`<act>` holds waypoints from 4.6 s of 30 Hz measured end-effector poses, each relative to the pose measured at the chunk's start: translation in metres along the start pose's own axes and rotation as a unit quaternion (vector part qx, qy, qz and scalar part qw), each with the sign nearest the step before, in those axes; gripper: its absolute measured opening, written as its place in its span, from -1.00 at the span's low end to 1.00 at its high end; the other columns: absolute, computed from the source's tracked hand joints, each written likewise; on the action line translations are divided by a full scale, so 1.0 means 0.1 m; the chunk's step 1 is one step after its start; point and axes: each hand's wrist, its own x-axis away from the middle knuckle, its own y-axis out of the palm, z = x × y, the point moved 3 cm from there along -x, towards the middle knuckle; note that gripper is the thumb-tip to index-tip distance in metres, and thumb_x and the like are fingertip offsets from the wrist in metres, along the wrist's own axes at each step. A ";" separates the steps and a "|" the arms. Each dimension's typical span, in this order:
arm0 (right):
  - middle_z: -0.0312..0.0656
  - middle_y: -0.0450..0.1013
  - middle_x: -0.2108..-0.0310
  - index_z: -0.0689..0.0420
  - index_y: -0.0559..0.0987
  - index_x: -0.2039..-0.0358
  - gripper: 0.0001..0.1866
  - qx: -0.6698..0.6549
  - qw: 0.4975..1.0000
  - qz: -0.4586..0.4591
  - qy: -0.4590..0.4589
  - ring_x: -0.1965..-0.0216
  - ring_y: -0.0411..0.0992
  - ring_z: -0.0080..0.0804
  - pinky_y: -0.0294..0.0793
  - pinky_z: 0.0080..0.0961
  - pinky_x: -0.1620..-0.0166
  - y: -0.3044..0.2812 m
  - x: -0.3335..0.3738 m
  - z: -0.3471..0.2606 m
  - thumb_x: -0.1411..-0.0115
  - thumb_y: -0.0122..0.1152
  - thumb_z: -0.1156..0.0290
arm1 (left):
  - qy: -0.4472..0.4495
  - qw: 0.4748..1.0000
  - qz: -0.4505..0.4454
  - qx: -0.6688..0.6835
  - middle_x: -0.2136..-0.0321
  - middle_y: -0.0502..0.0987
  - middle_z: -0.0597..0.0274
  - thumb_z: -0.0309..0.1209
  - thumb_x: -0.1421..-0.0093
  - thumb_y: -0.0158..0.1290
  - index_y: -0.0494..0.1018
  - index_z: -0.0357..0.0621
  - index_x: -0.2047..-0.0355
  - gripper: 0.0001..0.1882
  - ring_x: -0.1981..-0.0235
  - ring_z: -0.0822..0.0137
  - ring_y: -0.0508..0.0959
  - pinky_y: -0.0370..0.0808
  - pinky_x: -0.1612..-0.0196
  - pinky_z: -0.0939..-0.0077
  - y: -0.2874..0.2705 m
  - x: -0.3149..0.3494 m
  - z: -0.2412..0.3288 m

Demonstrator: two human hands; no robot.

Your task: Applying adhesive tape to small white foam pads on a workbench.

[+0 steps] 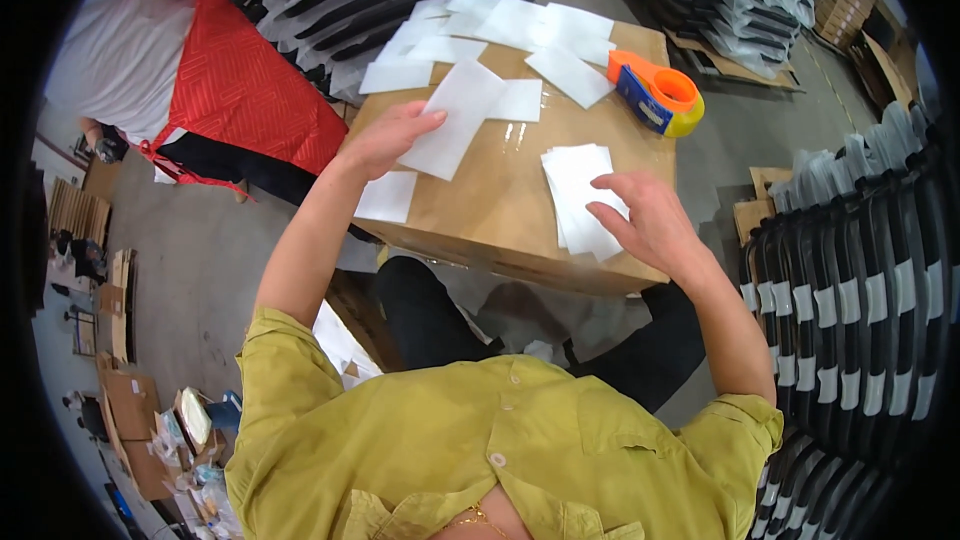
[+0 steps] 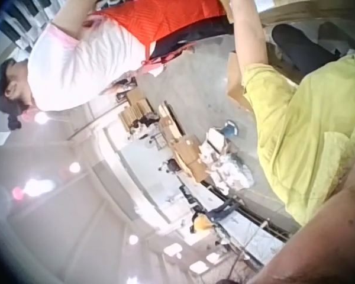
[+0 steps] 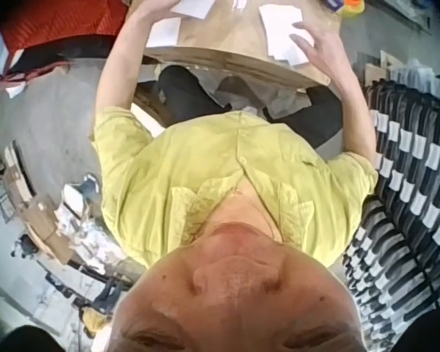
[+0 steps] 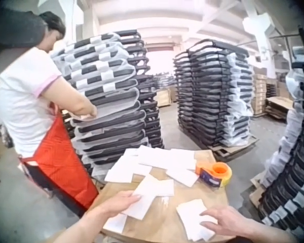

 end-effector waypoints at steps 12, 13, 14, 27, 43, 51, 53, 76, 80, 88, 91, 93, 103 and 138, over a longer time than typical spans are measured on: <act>-0.02 0.46 0.35 0.23 0.48 0.25 -0.69 -0.039 0.998 -0.029 0.043 0.48 0.41 -0.18 0.38 -0.36 0.35 0.14 -0.28 -0.05 -0.03 0.12 0.30 | 0.387 0.843 0.141 -0.347 0.31 0.49 0.27 -0.50 -0.05 -0.05 0.47 -0.04 0.26 -0.77 0.24 0.31 0.47 0.35 0.09 0.45 -0.02 0.54 -0.01; -0.02 0.46 0.35 0.23 0.48 0.25 -0.69 -0.035 0.998 -0.028 0.046 0.48 0.41 -0.18 0.38 -0.36 0.35 0.16 -0.30 0.03 -0.03 0.12 0.30 | 0.435 0.782 0.120 -0.429 0.30 0.48 0.25 -0.49 0.00 -0.04 0.46 -0.03 0.26 -0.74 0.21 0.27 0.45 0.33 0.05 0.39 0.18 0.56 -0.03; -0.02 0.46 0.35 0.24 0.48 0.25 -0.68 -0.025 0.998 -0.006 0.049 0.48 0.41 -0.18 0.38 -0.36 0.34 0.18 -0.33 0.14 -0.02 0.12 0.30 | 0.478 0.711 0.099 -0.506 0.28 0.47 0.22 -0.49 0.05 -0.03 0.45 -0.01 0.25 -0.71 0.19 0.23 0.44 0.31 0.02 0.32 0.41 0.55 -0.05; -0.02 0.41 0.27 0.16 0.38 0.10 -0.48 0.092 0.994 -0.063 -0.013 0.18 0.35 -0.08 0.34 -0.31 0.15 0.83 -1.79 0.14 0.10 0.22 0.26 | 0.405 0.803 0.077 -0.431 0.09 0.32 0.12 -0.14 0.09 0.13 0.37 -0.08 0.19 -0.53 -0.02 0.18 0.25 0.14 -0.08 0.13 0.97 0.29 -0.74; -0.12 0.40 0.51 0.23 0.45 0.38 -0.84 -0.038 0.978 -0.198 -0.045 0.45 0.33 -0.35 0.32 -0.49 0.34 0.80 -2.53 -0.17 0.02 0.11 0.49 | 0.373 0.860 0.065 -0.342 0.06 0.33 0.14 -0.18 0.05 0.11 0.37 -0.08 0.18 -0.57 -0.03 0.18 0.26 0.11 -0.11 0.17 0.87 0.23 -0.82; -0.32 0.41 0.36 0.26 0.44 0.18 -0.70 -0.254 0.932 -0.259 0.002 0.31 0.31 -0.60 0.26 -0.68 0.18 1.35 -2.87 -0.93 -0.09 0.07 0.39 | 0.396 0.848 0.090 -0.339 0.07 0.32 0.17 -0.14 0.05 0.07 0.39 -0.09 0.21 -0.58 -0.06 0.24 0.22 0.04 -0.15 0.23 0.89 0.28 -0.86; -0.28 0.41 0.35 0.25 0.43 0.15 -0.64 -0.323 0.926 -0.184 0.061 0.28 0.32 -0.57 0.27 -0.65 0.17 1.65 -2.98 -0.85 -0.07 0.12 0.33 | 0.405 0.846 0.092 -0.335 0.08 0.32 0.17 -0.13 0.05 0.06 0.39 -0.08 0.22 -0.58 -0.06 0.25 0.22 0.04 -0.15 0.23 0.90 0.25 -0.87; -0.14 0.41 0.43 0.17 0.44 0.38 -0.72 0.211 0.903 -0.141 -0.347 0.35 0.40 -0.14 0.40 -0.33 0.31 2.14 -1.40 -1.36 0.05 0.15 0.25 | 0.420 0.810 0.106 -0.395 -0.06 0.18 0.19 -0.11 -0.09 -0.10 0.12 -0.08 -0.07 -0.43 -0.13 0.23 0.12 -0.04 -0.19 0.19 0.99 0.18 -1.00; -0.04 0.40 0.55 0.18 0.46 0.37 -0.83 0.151 0.935 -0.200 -0.251 0.48 0.42 -0.15 0.41 -0.36 0.41 1.85 -1.46 -1.30 -0.02 0.07 0.39 | 0.268 0.890 0.037 -0.366 -0.02 0.23 0.15 -0.11 -0.10 -0.10 0.16 -0.08 -0.05 -0.46 -0.09 0.18 0.17 0.05 -0.15 0.20 1.00 0.28 -0.82; -0.01 0.44 0.49 0.17 0.51 0.31 -0.80 -0.041 0.995 -0.064 -0.070 0.47 0.42 -0.07 0.40 -0.34 0.43 1.05 -1.30 -0.79 -0.08 0.03 0.38 | 0.338 0.832 0.069 -0.435 0.21 0.40 0.10 -0.14 -0.02 0.03 0.34 -0.12 0.16 -0.56 0.11 0.06 0.33 0.22 0.03 0.18 1.08 0.18 -0.71; -0.02 0.45 0.43 0.14 0.51 0.27 -0.76 0.167 0.977 -0.045 -0.124 0.43 0.42 -0.08 0.41 -0.33 0.38 1.15 -1.24 -0.67 -0.09 0.03 0.31 | 0.334 0.840 0.108 -0.413 0.21 0.41 0.09 -0.16 0.00 0.05 0.38 -0.11 0.19 -0.60 0.12 0.05 0.33 0.23 0.04 0.19 1.06 0.21 -0.75; -0.04 0.45 0.38 0.10 0.47 0.22 -0.69 0.120 0.957 -0.174 -0.199 0.36 0.40 -0.03 0.39 -0.24 0.32 1.28 -1.16 -0.61 -0.04 0.07 0.24 | 0.313 0.854 0.097 -0.404 0.19 0.41 0.10 -0.17 0.00 0.05 0.40 -0.11 0.21 -0.62 0.11 0.07 0.33 0.22 0.04 0.20 1.09 0.21 -0.84; 0.02 0.45 0.36 0.20 0.50 0.31 -0.69 0.065 0.994 0.018 0.091 0.28 0.41 -0.07 0.39 -0.33 0.19 0.30 -1.61 0.82 0.02 0.12 0.25 | 0.403 0.797 0.150 -0.423 0.19 0.40 0.17 -0.24 0.06 0.10 0.42 -0.12 0.31 -0.68 0.06 0.21 0.32 0.21 0.02 0.26 1.09 0.28 -0.72; -0.05 0.35 0.17 0.08 0.47 0.17 -0.41 0.095 0.943 -0.310 -0.074 0.09 0.32 -0.15 0.26 -0.31 0.06 1.31 -2.42 -0.77 0.18 0.25 -0.02 | 0.415 0.839 0.147 -0.319 0.13 0.37 0.19 -0.25 0.04 0.10 0.36 -0.10 0.31 -0.69 0.03 0.20 0.32 0.19 -0.07 0.24 1.02 0.24 -0.86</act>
